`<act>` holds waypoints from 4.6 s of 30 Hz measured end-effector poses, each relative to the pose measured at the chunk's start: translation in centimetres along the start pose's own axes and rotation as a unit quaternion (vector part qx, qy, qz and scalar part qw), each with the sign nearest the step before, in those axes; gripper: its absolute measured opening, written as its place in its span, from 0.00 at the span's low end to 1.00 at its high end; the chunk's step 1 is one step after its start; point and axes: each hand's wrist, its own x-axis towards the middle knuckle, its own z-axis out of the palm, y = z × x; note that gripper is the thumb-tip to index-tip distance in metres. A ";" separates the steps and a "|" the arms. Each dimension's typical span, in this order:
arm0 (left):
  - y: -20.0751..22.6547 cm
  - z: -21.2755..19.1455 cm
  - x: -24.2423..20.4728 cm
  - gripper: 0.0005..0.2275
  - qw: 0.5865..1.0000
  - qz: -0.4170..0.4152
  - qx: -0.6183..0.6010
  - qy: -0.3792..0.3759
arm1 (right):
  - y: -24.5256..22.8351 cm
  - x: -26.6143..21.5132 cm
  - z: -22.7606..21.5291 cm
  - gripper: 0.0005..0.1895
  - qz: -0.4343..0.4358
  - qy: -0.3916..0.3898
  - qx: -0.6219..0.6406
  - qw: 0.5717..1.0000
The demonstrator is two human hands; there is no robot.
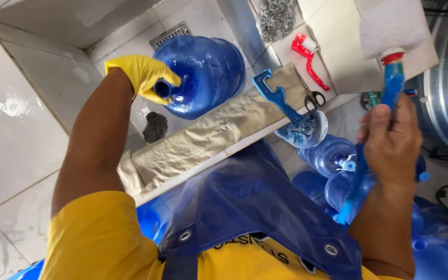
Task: The person scrubs the exterior of a large blue water jug with a steel wool pad and rinses it under running water. They then use a red brush to clean the jug's cap and neck area before rinsing the cap and placing it back on the jug.
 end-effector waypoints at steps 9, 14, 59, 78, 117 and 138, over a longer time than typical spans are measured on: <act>-7.0 2.0 10.5 0.26 0.927 -0.058 -0.346 -0.133 | -1.9 -0.1 8.7 0.21 -0.012 -0.175 0.009 0.984; -7.0 8.6 11.9 0.19 0.776 -0.061 -0.575 -0.251 | -4.6 -0.3 11.0 0.24 -0.119 -0.206 -0.121 0.964; -5.5 13.0 18.9 0.26 0.671 0.031 -0.629 -0.390 | -8.0 -9.4 10.1 0.22 0.030 -0.225 -0.394 0.891; -3.8 14.8 21.3 0.22 0.756 0.022 -0.559 -0.339 | -2.9 4.9 26.9 0.25 -0.003 -0.326 -0.228 0.917; -0.4 13.5 31.5 0.12 0.786 0.045 -0.534 -0.307 | -8.1 2.7 25.8 0.15 0.307 -0.337 0.217 0.863; -0.7 8.4 29.2 0.25 0.907 0.123 -0.385 -0.118 | -3.0 1.7 25.4 0.28 0.058 -0.370 -0.054 0.926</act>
